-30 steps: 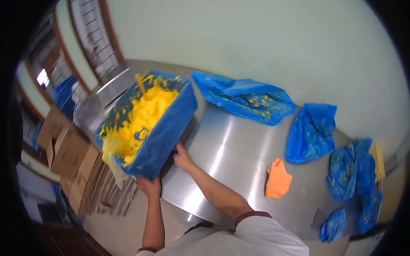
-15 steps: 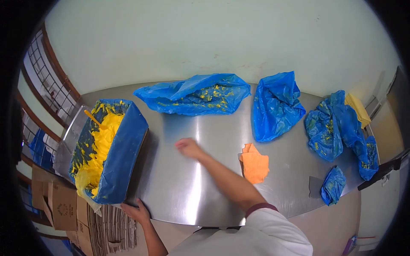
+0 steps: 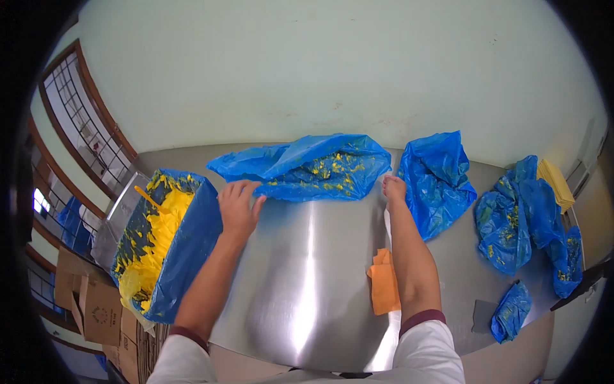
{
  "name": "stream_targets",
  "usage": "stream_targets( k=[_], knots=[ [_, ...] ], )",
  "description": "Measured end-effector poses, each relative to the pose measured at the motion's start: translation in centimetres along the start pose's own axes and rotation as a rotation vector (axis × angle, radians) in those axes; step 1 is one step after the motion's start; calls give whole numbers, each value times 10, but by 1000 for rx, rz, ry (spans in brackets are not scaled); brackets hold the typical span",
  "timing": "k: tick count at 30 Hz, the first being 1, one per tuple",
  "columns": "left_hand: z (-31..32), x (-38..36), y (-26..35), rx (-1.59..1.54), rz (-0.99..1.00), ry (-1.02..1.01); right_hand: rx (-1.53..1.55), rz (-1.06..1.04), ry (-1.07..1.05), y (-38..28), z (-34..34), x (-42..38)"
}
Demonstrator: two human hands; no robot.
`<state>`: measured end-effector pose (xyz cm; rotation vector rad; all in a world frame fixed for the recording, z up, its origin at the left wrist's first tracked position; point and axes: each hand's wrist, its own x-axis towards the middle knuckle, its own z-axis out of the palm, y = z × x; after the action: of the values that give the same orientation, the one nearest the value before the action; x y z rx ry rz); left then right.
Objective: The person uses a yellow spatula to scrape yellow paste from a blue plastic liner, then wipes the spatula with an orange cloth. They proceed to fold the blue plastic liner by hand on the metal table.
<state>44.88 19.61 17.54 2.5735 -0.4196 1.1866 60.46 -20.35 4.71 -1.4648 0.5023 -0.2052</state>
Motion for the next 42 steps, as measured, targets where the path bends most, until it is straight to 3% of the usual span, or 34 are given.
stream_targets(
  k=[8, 11, 15, 20, 25, 30, 35, 39, 42],
  knots=[
    [41, 67, -54, 492, 369, -404, 102, 162, -12, 12, 21, 31],
    [43, 82, -57, 439, 290, -438, 161, 170, 45, 4, 29, 24],
    [32, 112, -56, 302, -67, -471, 120, -69, -6, 10, 27, 39],
    [-6, 171, -73, 160, -317, -386, -96, -310, -78, -68, -6, 3],
    [-52, 196, -78, 104, -435, -381, -206, -388, -153, -154, -67, -70],
    [-86, 174, -71, -128, -440, -436, -259, -433, -156, -184, -141, -166],
    [-133, 110, -46, -287, -363, -493, -171, -371, -207, -149, -205, -278],
    [-165, 69, -8, -390, -367, -550, -100, -307, -206, -85, -253, -356],
    [-173, 47, 5, -367, -342, -580, -19, -289, -150, -51, -262, -416]
  ],
)
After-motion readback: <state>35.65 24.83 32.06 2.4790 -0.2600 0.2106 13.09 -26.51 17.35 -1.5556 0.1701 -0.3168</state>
